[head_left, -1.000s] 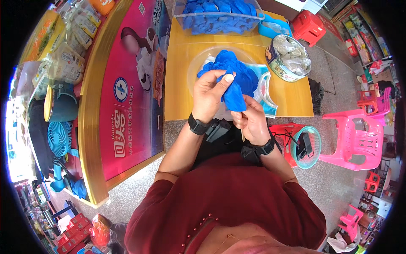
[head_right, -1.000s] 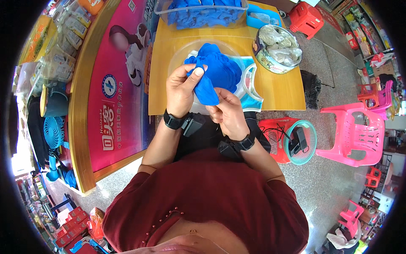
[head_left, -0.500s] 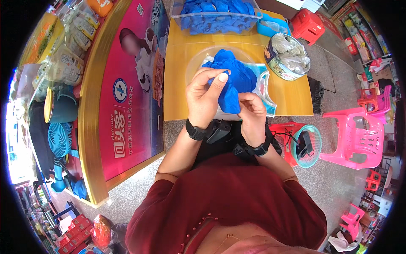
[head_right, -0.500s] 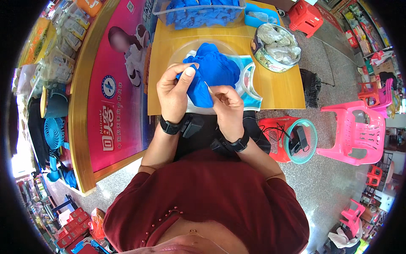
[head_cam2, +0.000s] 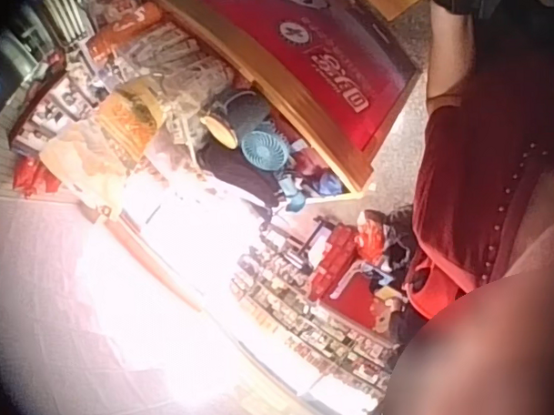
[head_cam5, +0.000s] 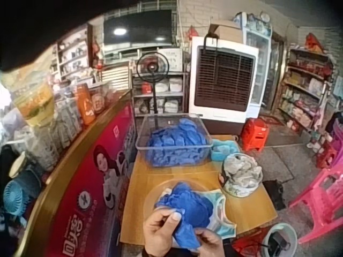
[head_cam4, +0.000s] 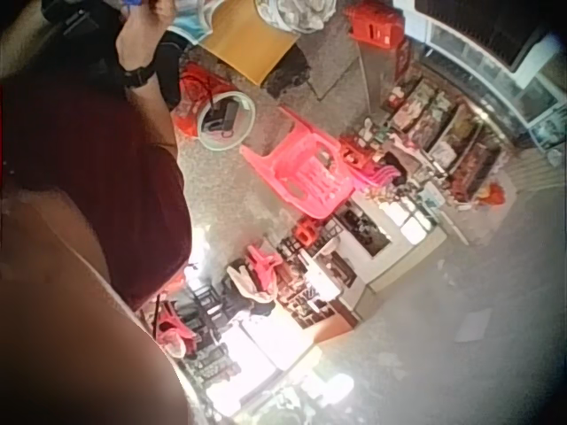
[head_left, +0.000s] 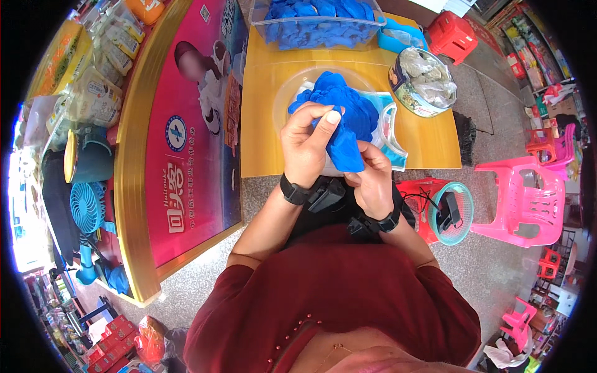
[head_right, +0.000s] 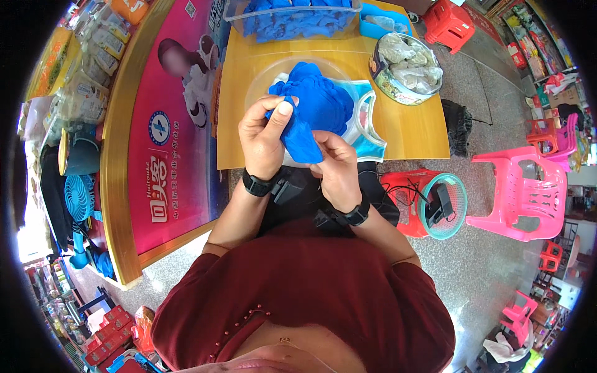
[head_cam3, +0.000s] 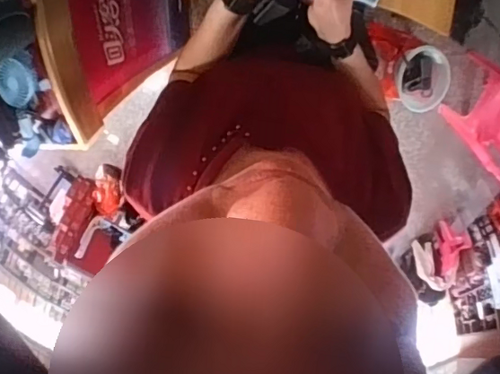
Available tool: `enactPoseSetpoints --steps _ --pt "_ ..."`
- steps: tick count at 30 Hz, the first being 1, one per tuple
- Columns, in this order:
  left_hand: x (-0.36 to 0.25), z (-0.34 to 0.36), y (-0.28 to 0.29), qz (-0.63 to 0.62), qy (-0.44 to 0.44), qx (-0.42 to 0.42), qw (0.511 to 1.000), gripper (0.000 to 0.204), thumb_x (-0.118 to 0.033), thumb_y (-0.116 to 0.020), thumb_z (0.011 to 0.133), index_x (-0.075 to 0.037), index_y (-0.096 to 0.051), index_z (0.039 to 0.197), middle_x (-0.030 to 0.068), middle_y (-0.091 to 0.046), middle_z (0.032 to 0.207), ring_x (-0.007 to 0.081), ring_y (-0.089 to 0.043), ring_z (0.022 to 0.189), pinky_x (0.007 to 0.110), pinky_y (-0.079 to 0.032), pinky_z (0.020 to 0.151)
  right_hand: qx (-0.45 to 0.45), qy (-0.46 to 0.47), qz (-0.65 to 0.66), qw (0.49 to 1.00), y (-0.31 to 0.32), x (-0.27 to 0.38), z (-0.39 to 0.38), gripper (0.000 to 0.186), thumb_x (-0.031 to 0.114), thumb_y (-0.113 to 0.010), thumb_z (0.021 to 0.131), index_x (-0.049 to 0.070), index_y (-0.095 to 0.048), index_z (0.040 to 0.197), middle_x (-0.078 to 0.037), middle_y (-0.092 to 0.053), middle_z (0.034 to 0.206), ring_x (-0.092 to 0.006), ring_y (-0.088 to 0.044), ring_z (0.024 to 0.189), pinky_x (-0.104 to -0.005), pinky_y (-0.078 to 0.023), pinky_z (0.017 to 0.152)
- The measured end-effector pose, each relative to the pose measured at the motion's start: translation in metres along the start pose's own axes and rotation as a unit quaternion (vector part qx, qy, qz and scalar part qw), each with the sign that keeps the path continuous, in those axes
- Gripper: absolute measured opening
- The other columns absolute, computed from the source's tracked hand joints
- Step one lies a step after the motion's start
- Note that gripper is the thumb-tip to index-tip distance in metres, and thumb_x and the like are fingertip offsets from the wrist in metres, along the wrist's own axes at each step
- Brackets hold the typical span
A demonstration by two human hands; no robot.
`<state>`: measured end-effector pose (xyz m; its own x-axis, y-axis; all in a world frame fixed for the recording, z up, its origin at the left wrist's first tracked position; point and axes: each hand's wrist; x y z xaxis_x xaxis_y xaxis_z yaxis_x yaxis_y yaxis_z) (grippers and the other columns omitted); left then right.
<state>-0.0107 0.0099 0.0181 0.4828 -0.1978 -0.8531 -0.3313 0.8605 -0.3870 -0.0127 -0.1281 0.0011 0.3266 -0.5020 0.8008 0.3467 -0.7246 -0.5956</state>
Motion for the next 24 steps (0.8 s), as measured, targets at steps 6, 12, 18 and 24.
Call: enactPoseSetpoints --steps 6,12,18,24 --pt "0.002 0.001 0.002 -0.016 0.009 0.01 1.0 0.009 -0.005 -0.064 0.088 0.001 -0.067 0.094 0.0035 -0.063 0.087 0.0097 -0.057 0.079 0.023 -0.045 0.072 0.046 -0.067 0.044 0.996 0.007 0.004 0.002 0.019 0.014 -0.057 0.094 0.001 -0.062 0.107 0.0 -0.056 0.071 -0.0023 -0.038 0.052 -0.0176 -0.024 0.043" --pt "0.002 0.002 -0.001 -0.111 0.128 0.001 0.986 0.012 -0.011 -0.063 0.091 -0.002 -0.066 0.098 0.0022 -0.065 0.091 0.0079 -0.058 0.079 0.022 -0.047 0.072 0.02 -0.051 0.025 0.998 0.008 0.012 0.008 0.019 0.014 -0.056 0.095 0.0 -0.061 0.107 0.0 -0.057 0.074 -0.0026 -0.037 0.052 -0.0178 -0.024 0.045" --pt "0.003 0.007 0.004 -0.117 0.16 -0.021 0.98 0.016 -0.015 -0.064 0.091 -0.003 -0.067 0.1 0.0004 -0.066 0.088 0.006 -0.058 0.077 0.021 -0.047 0.07 -0.002 0.015 -0.197 0.98 0.011 0.018 0.011 0.018 0.011 -0.059 0.094 -0.001 -0.063 0.105 -0.001 -0.06 0.079 -0.0052 -0.051 0.063 -0.0178 -0.038 0.054" --pt "0.0 0.009 0.006 -0.013 0.146 -0.01 0.989 0.015 -0.012 -0.068 0.087 -0.001 -0.068 0.098 0.0009 -0.067 0.084 0.0055 -0.058 0.072 0.019 -0.048 0.065 -0.024 0.129 -0.297 0.946 0.021 0.008 0.019 0.013 0.002 -0.063 0.089 -0.002 -0.065 0.101 -0.002 -0.064 0.085 -0.0068 -0.057 0.073 -0.0203 -0.046 0.064"
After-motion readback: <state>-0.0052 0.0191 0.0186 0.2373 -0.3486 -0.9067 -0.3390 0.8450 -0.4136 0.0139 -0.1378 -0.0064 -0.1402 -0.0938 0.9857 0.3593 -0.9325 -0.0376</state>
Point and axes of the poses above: each hand's wrist, its own z-axis towards the middle knuckle, its own y-axis out of the back of the hand, x = y × z
